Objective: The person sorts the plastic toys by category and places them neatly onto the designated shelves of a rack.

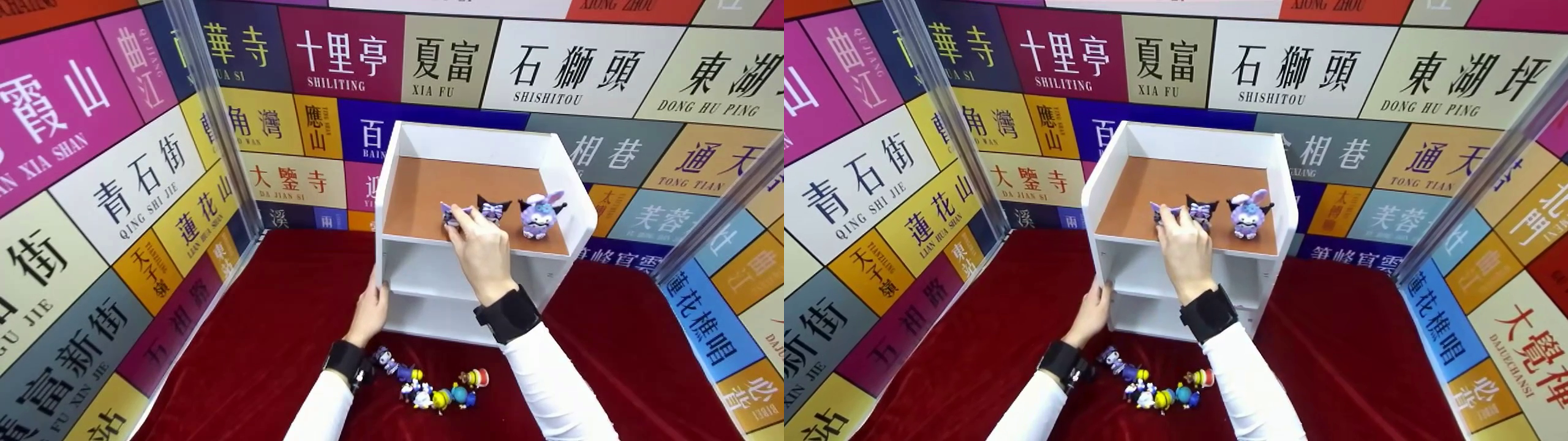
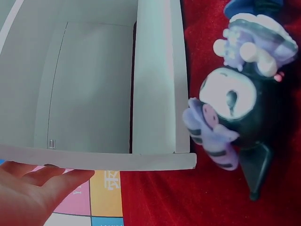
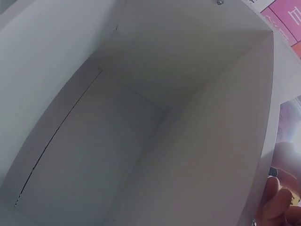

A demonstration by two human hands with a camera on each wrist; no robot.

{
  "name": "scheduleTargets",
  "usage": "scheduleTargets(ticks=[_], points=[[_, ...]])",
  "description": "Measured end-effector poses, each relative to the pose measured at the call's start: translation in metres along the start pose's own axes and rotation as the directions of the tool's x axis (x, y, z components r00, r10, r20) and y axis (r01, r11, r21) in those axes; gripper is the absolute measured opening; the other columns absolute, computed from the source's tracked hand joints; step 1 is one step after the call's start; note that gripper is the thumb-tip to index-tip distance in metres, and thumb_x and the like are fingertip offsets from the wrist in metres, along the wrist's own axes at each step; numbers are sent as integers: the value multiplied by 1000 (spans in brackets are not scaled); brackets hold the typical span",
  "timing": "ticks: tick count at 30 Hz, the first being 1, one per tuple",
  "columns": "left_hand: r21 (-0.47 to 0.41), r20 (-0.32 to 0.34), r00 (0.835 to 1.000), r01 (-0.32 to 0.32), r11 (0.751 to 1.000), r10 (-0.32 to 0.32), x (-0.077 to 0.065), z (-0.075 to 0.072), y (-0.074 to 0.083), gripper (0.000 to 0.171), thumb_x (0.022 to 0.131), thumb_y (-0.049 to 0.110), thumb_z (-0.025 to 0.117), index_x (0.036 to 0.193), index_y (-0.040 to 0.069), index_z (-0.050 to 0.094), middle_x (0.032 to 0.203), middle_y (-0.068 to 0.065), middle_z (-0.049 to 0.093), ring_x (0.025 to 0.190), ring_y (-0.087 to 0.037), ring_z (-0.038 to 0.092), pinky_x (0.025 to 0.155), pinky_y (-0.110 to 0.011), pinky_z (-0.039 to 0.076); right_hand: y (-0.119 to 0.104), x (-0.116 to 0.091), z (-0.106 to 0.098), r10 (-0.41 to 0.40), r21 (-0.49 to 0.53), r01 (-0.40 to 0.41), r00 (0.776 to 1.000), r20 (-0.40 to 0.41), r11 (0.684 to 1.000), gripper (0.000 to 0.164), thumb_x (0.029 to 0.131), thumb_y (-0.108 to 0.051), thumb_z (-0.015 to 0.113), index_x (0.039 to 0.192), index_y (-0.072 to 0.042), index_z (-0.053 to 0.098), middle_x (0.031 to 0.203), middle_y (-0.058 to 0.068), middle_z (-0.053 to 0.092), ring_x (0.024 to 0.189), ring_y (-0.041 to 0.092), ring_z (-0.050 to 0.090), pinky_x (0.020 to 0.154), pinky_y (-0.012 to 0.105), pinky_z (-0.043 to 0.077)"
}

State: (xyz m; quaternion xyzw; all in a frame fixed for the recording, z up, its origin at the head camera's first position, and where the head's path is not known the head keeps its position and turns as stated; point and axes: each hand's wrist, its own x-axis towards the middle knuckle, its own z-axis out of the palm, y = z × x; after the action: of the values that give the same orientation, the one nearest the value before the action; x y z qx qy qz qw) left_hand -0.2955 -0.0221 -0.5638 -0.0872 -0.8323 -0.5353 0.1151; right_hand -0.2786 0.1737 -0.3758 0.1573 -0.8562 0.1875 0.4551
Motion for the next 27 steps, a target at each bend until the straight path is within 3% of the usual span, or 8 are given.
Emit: scheduleTargets(ticks=[10,18,27], points=[[13,-10,1000,6,1000,-6,0,0,1,57,106,21,42,160,12,27,152,-23,46,130,-41,55,109,-52,45,-2,1,-2,31,39,-31,999,13,999,32,87,-12,78,116,-1,73,112,25,73,100,40,72,81,51,59],[7,-10,1000,6,1000,-6,-1,1,-1,56,107,20,42,160,12,26,152,-23,46,130,-40,56,109,-51,46,-3,0,-3,49,47,-51,998,27,998,32,88,-11,76,117,0,72,117,29,70,89,39,74,80,53,59],[13,-14,1000,3,1000,-3,-1,1,1,56,106,21,42,160,12,27,150,-24,48,128,-41,57,107,-53,47,-1,1,-2,47,77,-48,999,13,996,21,89,-9,75,108,2,72,114,27,71,88,35,74,72,45,61]])
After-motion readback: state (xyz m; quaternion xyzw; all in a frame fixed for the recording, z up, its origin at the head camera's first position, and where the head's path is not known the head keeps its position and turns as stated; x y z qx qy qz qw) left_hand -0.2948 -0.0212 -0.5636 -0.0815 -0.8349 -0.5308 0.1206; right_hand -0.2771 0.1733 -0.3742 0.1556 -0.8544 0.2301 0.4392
